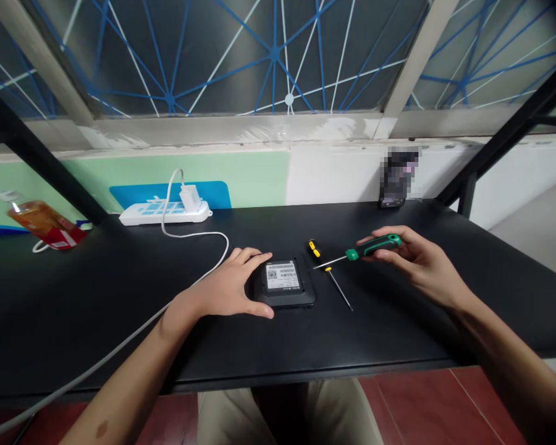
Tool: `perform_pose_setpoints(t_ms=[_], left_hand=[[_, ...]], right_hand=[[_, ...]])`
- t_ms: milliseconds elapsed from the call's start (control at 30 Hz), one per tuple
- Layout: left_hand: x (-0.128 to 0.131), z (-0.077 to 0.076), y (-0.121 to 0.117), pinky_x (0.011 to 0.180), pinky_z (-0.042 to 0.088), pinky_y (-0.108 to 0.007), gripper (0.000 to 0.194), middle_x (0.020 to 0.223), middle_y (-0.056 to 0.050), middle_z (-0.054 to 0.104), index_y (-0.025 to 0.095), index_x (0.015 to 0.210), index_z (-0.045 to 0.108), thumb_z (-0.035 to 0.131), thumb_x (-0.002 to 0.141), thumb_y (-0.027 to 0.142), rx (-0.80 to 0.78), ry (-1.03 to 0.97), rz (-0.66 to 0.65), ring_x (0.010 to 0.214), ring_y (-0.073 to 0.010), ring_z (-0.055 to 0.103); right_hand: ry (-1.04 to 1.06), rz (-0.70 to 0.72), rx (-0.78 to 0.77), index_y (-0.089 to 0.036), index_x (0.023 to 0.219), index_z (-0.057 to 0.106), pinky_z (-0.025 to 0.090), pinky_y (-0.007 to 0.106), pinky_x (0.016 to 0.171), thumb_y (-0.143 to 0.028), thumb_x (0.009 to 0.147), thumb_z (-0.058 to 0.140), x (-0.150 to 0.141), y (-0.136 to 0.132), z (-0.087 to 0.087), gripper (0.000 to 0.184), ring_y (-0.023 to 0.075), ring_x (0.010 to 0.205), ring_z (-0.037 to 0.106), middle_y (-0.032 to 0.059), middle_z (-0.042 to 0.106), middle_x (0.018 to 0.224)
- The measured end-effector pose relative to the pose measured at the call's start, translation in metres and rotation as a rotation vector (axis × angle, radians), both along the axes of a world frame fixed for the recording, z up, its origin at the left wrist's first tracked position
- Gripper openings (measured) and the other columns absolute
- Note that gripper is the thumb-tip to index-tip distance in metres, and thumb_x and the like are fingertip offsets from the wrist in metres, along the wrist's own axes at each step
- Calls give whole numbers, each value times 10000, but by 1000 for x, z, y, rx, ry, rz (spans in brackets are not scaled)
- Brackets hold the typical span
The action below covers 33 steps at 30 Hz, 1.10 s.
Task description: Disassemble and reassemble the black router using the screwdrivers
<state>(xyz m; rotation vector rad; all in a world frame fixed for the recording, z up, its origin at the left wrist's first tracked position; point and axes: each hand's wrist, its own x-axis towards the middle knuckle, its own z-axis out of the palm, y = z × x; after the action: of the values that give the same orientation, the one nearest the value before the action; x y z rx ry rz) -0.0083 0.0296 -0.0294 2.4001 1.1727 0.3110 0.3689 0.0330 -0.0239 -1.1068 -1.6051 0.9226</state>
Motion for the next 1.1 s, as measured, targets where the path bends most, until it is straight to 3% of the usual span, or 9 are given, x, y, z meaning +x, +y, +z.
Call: perform_pose_setpoints(t_ms=[167,333,500,633,900,1100], left_hand=[[2,1,0,1157,330,-529,1060,1512,-121,388,260,1551,327,749,701,733,-19,5,5,1373,-365,360],[2,1,0,1167,312,-540,1076,1509,-128,386,246,1551,323,755,695,733,-42,7,8,1379,-370,355],[1,1,1,1149,327,-559,1067,1503,-124,397,280,1549,330,754,687,744,-29,-10,-3,1367,-383,364],[2,2,0,1170,305,-546,1095,1530,-142,363,241,1559,313,753,692,743,-51,7,12,1399,-384,334],[0,2,-1,1158,328,-521,1083,1487,-132,404,248,1554,315,747,694,745,-16,-2,-2,1366,-364,378],[-1,0,-1,1149,337,-513,1105,1493,-131,397,250,1572,277,730,700,757,6,12,-1,1367,-366,373]], right_hand=[[-199,31,33,-253,1114,609,592,306,895,-397,847,738,-4,2,23,330,188,969,739,80,730,1135],[-379,161,79,-257,1138,595,598,359,898,-450,876,696,-18,8,50,340,216,977,737,64,730,1123],[-487,154,78,-266,1122,612,621,382,820,-507,865,686,-29,10,63,359,253,951,741,55,744,1077],[-396,158,10,-260,1132,595,614,402,871,-483,857,707,-22,13,52,372,258,992,735,68,737,1131],[-71,72,-156,-260,1023,587,561,369,975,-406,802,786,12,-3,5,331,209,1073,719,57,752,1172],[-74,-137,-44,-245,877,538,516,363,970,-448,759,799,23,-11,-9,352,229,1089,693,69,742,1152]])
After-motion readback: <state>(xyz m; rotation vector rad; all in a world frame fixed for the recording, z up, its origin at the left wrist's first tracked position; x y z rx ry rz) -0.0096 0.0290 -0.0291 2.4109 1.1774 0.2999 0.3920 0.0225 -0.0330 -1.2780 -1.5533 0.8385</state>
